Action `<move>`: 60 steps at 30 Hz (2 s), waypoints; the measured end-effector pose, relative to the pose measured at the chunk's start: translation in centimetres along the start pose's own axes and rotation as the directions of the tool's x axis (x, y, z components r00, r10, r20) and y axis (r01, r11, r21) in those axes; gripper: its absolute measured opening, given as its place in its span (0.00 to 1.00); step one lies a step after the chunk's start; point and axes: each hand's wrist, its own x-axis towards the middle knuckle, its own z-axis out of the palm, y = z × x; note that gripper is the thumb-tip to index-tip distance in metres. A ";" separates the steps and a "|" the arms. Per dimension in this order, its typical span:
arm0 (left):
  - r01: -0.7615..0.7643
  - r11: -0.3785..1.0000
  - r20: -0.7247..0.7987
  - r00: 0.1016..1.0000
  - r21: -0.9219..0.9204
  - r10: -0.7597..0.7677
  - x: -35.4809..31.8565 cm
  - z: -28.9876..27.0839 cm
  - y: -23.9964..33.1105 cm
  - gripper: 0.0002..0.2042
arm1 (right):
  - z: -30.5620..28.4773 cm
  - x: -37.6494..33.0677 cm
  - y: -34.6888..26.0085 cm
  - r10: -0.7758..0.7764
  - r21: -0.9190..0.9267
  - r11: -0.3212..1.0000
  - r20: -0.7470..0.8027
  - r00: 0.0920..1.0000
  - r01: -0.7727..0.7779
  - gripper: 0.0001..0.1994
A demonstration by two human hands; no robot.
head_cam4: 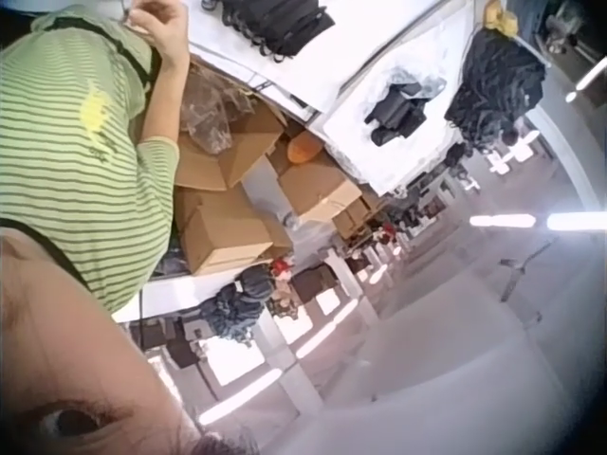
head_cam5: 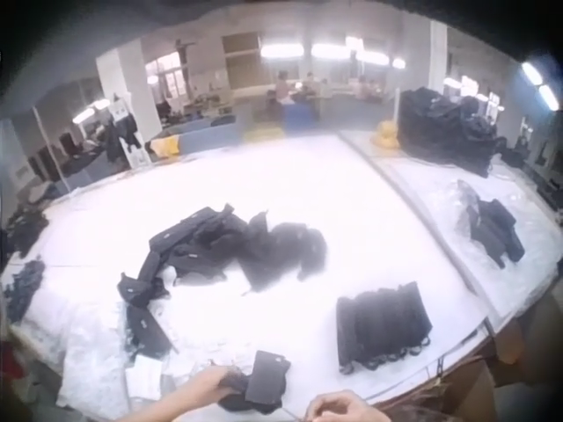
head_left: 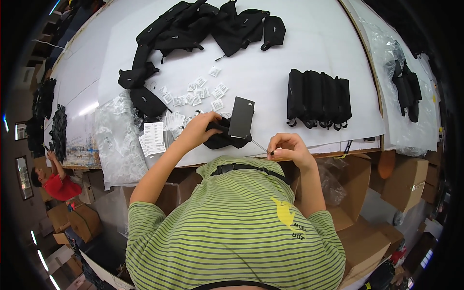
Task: The recorder is inserting cards or labels and small packets into black textile pouches.
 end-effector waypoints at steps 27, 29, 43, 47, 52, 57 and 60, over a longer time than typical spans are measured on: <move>0.038 0.945 -0.026 0.998 -0.325 -0.049 -4.3 0.8 7.3 0.11 | 0.3 -1.1 -0.7 -0.526 0.151 0.835 -0.068 0.848 0.529 0.10; 0.124 0.895 0.162 0.985 -0.428 -0.059 -4.2 -1.1 8.4 0.11 | 0.4 -0.3 -1.0 -0.603 0.018 0.793 -0.112 0.790 0.609 0.11; 0.411 0.638 0.510 0.859 -0.652 -0.032 -4.6 -3.2 6.6 0.16 | 1.5 2.1 8.3 -0.167 -0.579 0.814 -0.162 0.973 0.044 0.08; 0.446 0.855 0.212 0.892 -0.264 -0.399 -6.0 -4.0 3.8 0.16 | -3.3 0.1 4.1 0.123 -0.381 0.889 -0.336 0.934 -0.254 0.09; 0.410 0.881 0.142 0.912 -0.236 -0.386 -6.6 -4.1 3.8 0.17 | -0.4 -2.5 -1.5 0.084 -0.520 0.833 -0.222 0.971 -0.191 0.18; 0.424 0.874 0.174 0.904 -0.237 -0.391 -6.6 -3.6 4.8 0.18 | -4.2 -3.3 -2.7 0.077 -0.608 0.750 -0.312 0.947 -0.261 0.09; 0.436 0.803 0.327 0.890 -0.406 -0.318 -7.5 -3.1 6.4 0.16 | -4.8 -3.3 -2.5 -0.166 -0.458 0.882 -0.529 0.833 -0.115 0.03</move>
